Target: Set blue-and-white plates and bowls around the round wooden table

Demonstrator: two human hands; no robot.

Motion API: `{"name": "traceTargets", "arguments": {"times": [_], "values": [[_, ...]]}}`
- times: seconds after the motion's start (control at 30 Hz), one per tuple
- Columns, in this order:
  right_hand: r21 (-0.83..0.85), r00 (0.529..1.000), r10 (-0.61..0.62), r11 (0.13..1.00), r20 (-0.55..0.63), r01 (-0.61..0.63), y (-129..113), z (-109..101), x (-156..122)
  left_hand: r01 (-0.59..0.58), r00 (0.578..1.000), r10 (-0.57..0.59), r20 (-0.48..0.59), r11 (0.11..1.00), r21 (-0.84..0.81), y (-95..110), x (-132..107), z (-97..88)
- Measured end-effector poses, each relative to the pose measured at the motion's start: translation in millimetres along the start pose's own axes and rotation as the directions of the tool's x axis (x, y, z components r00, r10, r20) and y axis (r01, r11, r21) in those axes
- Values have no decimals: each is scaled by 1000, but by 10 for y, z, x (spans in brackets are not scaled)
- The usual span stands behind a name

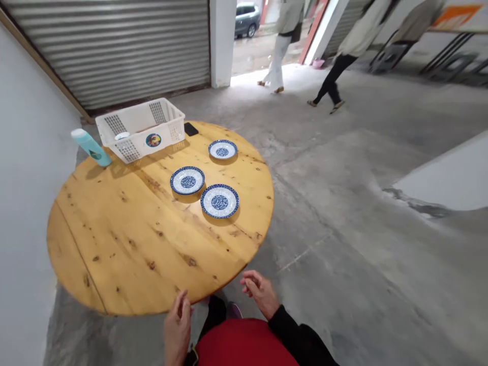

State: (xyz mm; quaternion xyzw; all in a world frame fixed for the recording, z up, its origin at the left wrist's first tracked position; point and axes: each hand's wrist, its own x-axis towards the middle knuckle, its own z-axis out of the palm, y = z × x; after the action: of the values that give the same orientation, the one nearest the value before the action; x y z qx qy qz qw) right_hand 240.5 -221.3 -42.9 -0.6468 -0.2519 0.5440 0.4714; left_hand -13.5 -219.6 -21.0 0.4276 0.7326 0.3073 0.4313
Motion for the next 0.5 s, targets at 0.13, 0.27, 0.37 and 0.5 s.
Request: {"name": "traceTargets", "arguments": {"times": [0.13,0.27,0.37,0.5], "values": [[0,1000,29,1000,9,-29,238,-114,-179,-25,997,30,72,998,-64,-28,-335,241],[-41,995,35,999,94,-31,382,-59,-323,-15,995,23,97,997,-77,-109,-607,324],[-74,987,51,996,152,-40,409,-4,-432,-43,992,49,113,998,-52,-113,-702,289],[-102,985,36,995,170,-19,390,76,-507,-120,984,123,132,992,-31,-60,-629,184]]}}
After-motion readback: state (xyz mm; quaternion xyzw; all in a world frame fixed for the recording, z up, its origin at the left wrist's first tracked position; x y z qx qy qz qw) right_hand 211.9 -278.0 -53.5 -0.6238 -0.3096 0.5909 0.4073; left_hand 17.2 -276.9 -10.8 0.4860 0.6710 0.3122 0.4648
